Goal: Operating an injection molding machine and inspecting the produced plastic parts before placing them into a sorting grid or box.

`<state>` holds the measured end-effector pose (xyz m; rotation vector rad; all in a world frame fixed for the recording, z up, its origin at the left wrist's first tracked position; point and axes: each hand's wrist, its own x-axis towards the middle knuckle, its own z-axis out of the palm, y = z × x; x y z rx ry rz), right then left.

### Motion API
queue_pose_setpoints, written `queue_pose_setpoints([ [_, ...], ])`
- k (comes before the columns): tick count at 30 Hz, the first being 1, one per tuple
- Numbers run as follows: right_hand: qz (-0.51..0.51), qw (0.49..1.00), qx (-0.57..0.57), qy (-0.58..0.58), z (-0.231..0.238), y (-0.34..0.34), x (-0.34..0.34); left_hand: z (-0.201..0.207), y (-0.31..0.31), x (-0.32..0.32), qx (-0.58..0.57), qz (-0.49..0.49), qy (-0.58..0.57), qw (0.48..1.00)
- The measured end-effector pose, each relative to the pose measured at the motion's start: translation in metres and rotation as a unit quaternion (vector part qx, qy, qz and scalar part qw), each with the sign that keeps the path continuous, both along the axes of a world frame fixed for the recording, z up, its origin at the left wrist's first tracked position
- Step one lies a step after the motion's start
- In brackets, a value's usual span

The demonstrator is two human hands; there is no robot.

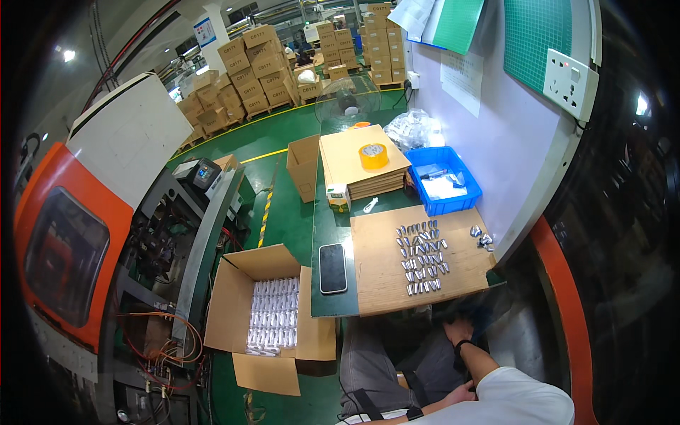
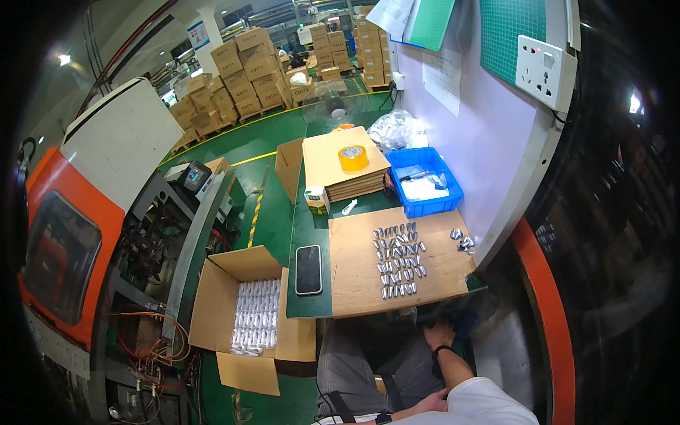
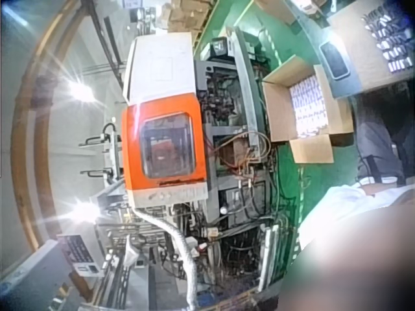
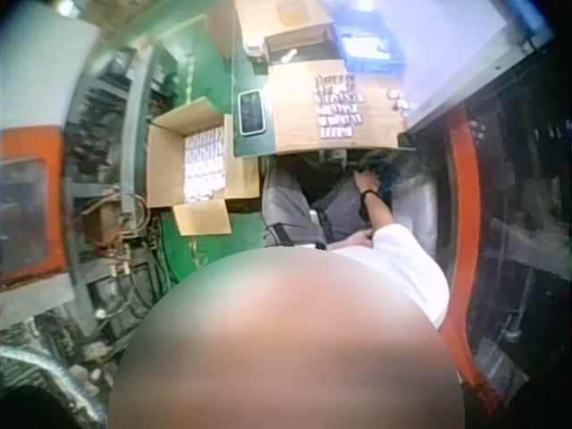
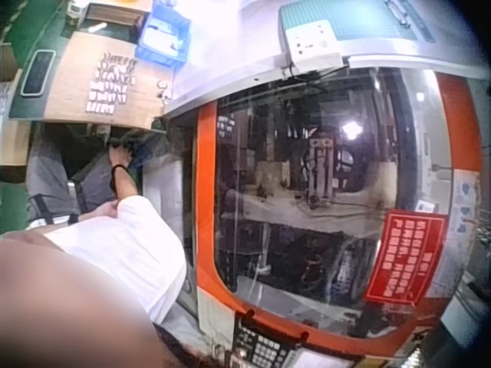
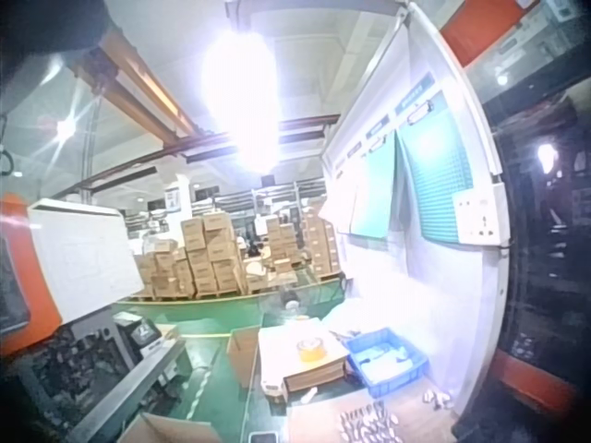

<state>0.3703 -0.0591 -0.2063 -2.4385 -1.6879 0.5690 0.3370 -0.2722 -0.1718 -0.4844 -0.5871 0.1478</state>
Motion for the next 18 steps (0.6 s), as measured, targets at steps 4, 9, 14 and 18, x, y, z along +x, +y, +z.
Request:
queue_pose_setpoints([
  [4,0.001,1.0,0.011,-0.012,0.0,0.001,0.0,-0.007,0.0,-0.001,0.006,-0.016,0.028,0.999],
  [9,-0.003,1.0,0.004,-0.01,0.006,-0.003,-0.002,-0.006,0.0,-0.002,-0.004,-0.026,0.043,0.999],
  [14,-0.009,1.0,-0.007,0.012,0.013,-0.004,-0.004,0.011,0.004,-0.006,-0.013,-0.022,0.049,0.998],
  [18,-0.004,1.0,-0.018,0.007,0.017,-0.003,-0.005,0.027,0.011,-0.012,0.011,0.03,0.035,0.999],
])
